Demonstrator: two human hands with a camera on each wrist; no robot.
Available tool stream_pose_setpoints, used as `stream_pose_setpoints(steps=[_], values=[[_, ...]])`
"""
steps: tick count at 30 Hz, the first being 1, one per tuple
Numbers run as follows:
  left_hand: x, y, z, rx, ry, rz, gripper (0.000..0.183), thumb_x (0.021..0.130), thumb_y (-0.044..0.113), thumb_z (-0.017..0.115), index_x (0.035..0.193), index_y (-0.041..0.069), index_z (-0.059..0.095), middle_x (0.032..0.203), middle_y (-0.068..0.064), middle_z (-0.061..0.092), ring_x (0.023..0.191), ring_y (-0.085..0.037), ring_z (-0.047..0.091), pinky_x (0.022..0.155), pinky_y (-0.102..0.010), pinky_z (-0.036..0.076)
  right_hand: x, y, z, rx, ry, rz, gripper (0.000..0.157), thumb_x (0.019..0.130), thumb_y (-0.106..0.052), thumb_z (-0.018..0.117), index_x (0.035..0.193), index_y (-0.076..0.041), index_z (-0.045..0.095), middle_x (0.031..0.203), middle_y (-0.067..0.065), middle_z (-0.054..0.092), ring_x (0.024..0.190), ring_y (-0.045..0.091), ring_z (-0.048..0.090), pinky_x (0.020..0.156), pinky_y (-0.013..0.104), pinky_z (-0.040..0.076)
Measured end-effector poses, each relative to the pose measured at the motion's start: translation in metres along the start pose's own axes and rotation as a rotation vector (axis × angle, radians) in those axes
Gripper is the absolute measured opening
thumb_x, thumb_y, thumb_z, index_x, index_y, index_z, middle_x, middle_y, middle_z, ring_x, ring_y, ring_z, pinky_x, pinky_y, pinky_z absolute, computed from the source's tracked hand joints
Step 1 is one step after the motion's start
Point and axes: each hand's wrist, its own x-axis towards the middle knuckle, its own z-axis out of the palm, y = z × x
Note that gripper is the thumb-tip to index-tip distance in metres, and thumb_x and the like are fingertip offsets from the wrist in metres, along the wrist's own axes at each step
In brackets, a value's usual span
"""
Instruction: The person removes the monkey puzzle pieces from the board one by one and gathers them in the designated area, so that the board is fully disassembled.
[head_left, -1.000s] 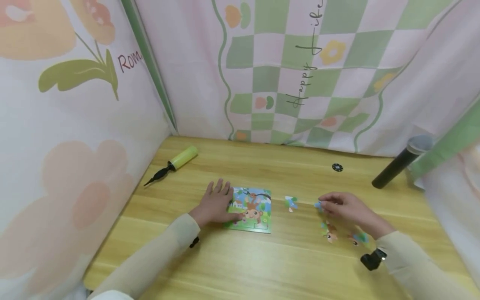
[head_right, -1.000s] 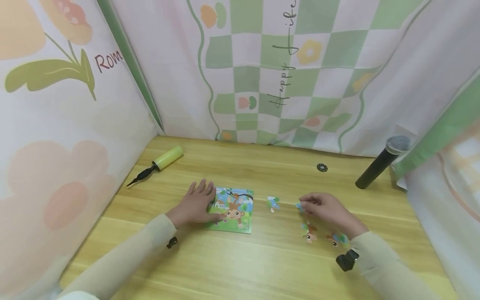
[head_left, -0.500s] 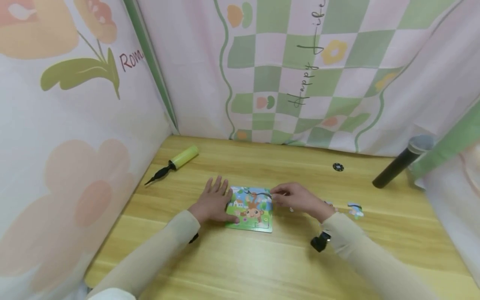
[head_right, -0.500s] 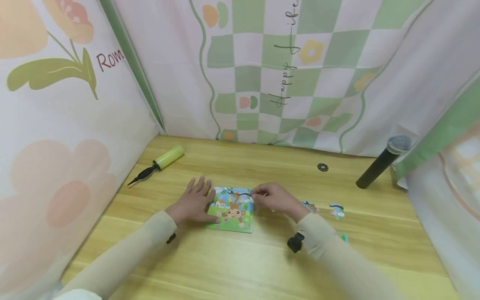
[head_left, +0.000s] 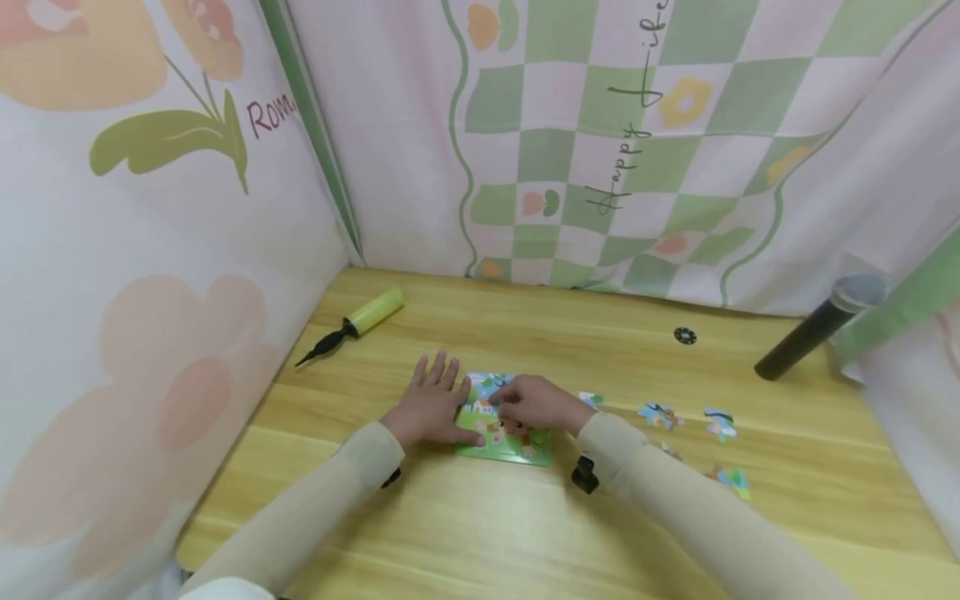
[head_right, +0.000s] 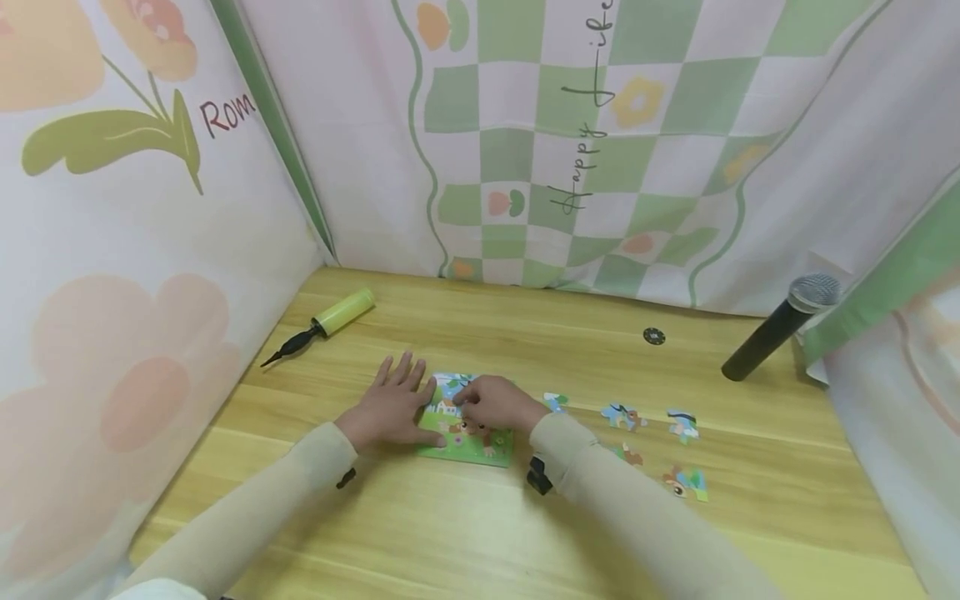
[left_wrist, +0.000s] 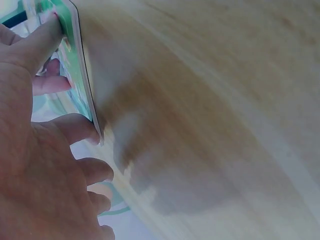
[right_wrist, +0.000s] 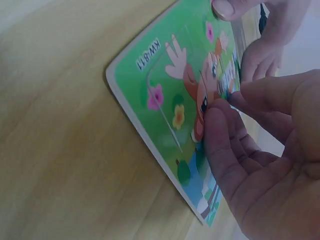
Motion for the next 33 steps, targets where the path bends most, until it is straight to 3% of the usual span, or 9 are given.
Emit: stream_pose_setpoints(steps=[13,22,33], values=[[0.0024,0.0004,0.0027,0.004,-0.020,-0.013,0.116,0.077,0.094,0.040,0.163,0.018,0.024,0.167,-0.018,0.001,0.151,-0.039,-0.013,0.115,-0.058,-0.015,0.0046,0.0048,0.0041,0.079,0.060,0.043,0.027,0.105,-0.009,0.052,0.123,-0.001,0.070,0.074,0.013,0.068,0.054,0.026,0.063,0.054,0.039,0.058],[0.0034,-0.0005,0.0053,-0.007,-0.018,-0.022,0.117,0.076,0.095,0.039,0.163,0.019,0.022,0.167,-0.018,0.002,0.150,-0.038,-0.015,0.115,-0.058,-0.016,0.0048,0.0018,0.0064,-0.009,0.107,0.028,0.026,0.105,-0.014,0.054,0.120,-0.003,0.073,0.080,0.003,0.070,0.058,0.025,0.066,0.061,0.037,0.058],[0.0029,-0.0022,0.0060,-0.028,-0.010,-0.018,0.117,0.076,0.095,0.039,0.163,0.020,0.021,0.167,-0.019,0.001,0.150,-0.039,-0.015,0.115,-0.058,-0.016,0.0069,0.0056,0.0058,0.029,0.138,-0.006,0.019,0.105,-0.018,0.058,0.111,-0.007,0.072,0.087,0.004,0.071,0.064,0.025,0.066,0.061,0.037,0.058]])
